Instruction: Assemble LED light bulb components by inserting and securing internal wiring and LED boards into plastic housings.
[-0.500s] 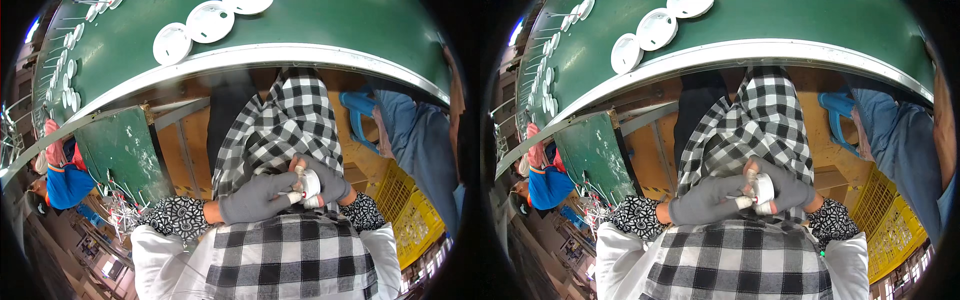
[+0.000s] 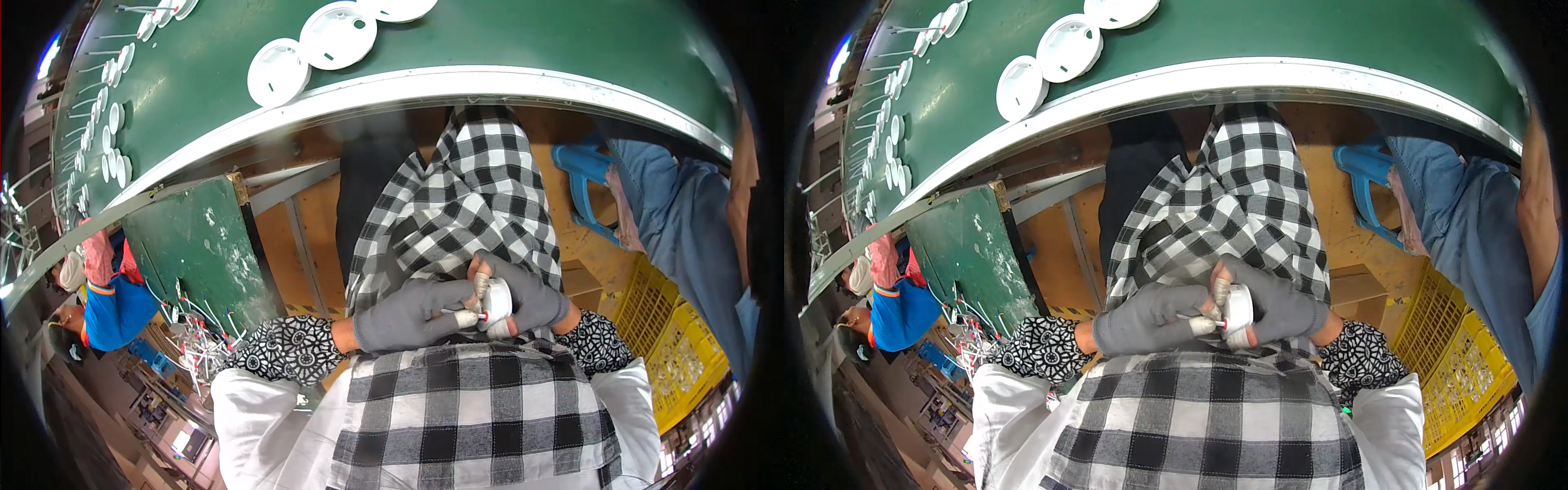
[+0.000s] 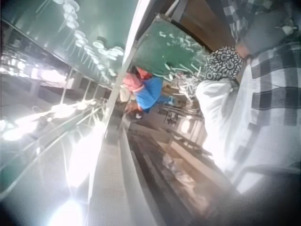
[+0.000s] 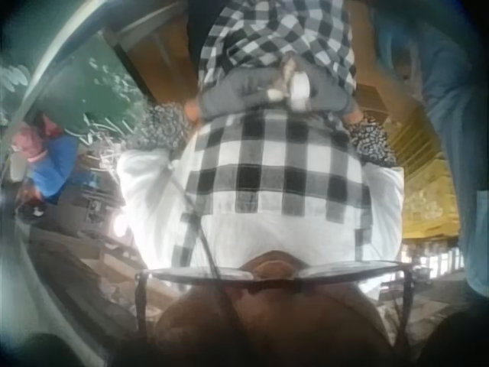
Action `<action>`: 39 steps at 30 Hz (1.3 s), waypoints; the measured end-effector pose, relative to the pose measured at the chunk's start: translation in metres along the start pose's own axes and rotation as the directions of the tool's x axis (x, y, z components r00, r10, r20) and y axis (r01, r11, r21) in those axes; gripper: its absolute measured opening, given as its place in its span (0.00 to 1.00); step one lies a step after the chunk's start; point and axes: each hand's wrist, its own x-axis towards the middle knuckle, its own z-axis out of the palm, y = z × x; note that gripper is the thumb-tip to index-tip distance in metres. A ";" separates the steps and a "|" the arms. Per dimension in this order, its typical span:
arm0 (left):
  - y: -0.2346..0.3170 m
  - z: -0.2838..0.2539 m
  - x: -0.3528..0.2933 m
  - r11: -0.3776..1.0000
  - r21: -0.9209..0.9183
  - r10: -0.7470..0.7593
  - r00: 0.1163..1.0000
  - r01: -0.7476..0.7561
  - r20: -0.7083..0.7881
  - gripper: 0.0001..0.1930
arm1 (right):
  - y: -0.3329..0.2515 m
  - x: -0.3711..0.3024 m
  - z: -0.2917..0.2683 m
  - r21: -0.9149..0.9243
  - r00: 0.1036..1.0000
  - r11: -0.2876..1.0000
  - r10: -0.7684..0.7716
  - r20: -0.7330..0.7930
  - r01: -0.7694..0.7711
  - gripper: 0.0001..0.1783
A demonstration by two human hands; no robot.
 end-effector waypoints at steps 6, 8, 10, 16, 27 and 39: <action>-0.011 0.014 -0.008 0.968 0.243 0.091 0.993 -0.069 -0.081 0.07 | 0.009 0.000 -0.002 -0.017 0.998 0.998 -0.059 0.000 0.059 0.28; -0.007 0.014 -0.009 0.960 0.280 0.043 0.996 -0.021 -0.075 0.07 | 0.011 -0.001 -0.002 -0.045 0.996 0.995 -0.086 -0.014 0.085 0.28; -0.011 0.014 -0.007 0.959 0.278 0.075 0.993 -0.046 -0.094 0.08 | 0.018 -0.001 -0.003 -0.026 0.996 0.996 -0.089 -0.010 0.089 0.30; -0.019 -0.003 0.006 0.980 0.167 0.132 0.984 -0.112 -0.118 0.09 | 0.025 0.003 -0.002 0.412 0.997 0.908 0.070 0.031 -0.077 0.47; -0.031 -0.003 0.014 0.971 0.133 0.202 0.979 -0.200 -0.003 0.09 | 0.038 0.004 -0.001 0.555 0.999 0.831 0.037 0.025 -0.045 0.41; -0.023 0.006 0.003 0.786 0.581 0.291 0.955 -0.208 -0.052 0.12 | 0.037 0.003 0.002 0.425 1.000 0.905 0.006 -0.002 -0.004 0.39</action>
